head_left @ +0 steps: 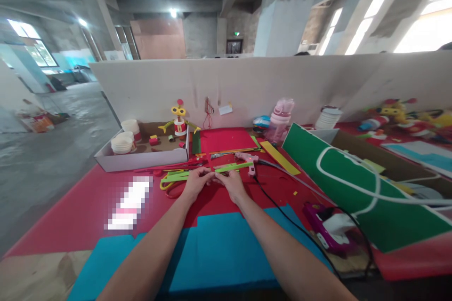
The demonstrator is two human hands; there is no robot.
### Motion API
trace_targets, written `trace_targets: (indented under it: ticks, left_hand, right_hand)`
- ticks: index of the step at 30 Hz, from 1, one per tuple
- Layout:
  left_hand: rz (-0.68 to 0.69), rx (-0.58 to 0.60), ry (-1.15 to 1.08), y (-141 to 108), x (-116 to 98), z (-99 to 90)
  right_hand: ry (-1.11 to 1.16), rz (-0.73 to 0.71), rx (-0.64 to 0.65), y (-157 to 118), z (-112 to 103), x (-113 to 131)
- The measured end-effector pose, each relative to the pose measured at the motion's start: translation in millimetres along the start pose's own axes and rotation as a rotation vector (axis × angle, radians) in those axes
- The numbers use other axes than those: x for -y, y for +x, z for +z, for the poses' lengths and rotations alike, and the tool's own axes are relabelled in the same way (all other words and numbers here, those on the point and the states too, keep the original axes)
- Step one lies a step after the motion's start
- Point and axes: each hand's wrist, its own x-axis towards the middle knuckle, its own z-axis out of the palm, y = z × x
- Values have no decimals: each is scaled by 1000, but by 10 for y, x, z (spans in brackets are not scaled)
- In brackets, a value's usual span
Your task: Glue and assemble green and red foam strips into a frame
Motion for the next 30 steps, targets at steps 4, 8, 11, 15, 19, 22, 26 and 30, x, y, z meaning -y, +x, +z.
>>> trace_targets:
  ticks: [4, 8, 11, 15, 19, 22, 26, 30]
  left_hand:
    - [-5, -33, -1, 3, -2, 6]
    - [-40, -13, -22, 0, -33, 12]
    - [-49, -1, -37, -4, -47, 16]
    - [-38, -59, -15, -7, -45, 21]
    - [-39, -117, -3, -9, -55, 21]
    - [-53, -145, -18, -2, -54, 16]
    - [-61, -159, -30, 12, -30, 10]
    - [-40, -165, -20, 15, -27, -1]
  right_hand:
    - [-25, 17, 14, -14, 4, 29]
    - [-15, 6, 12, -19, 2, 37]
    - [-16, 6, 7, -21, 1, 25]
    - [-76, -38, -35, 4, -22, -10]
    - [-157, -69, -130, 64, -100, -12]
    - [-193, -77, -198, 117, -178, 33]
    - [-120, -130, -291, 176, -279, 132]
    - [-38, -202, -346, 208, -376, 246]
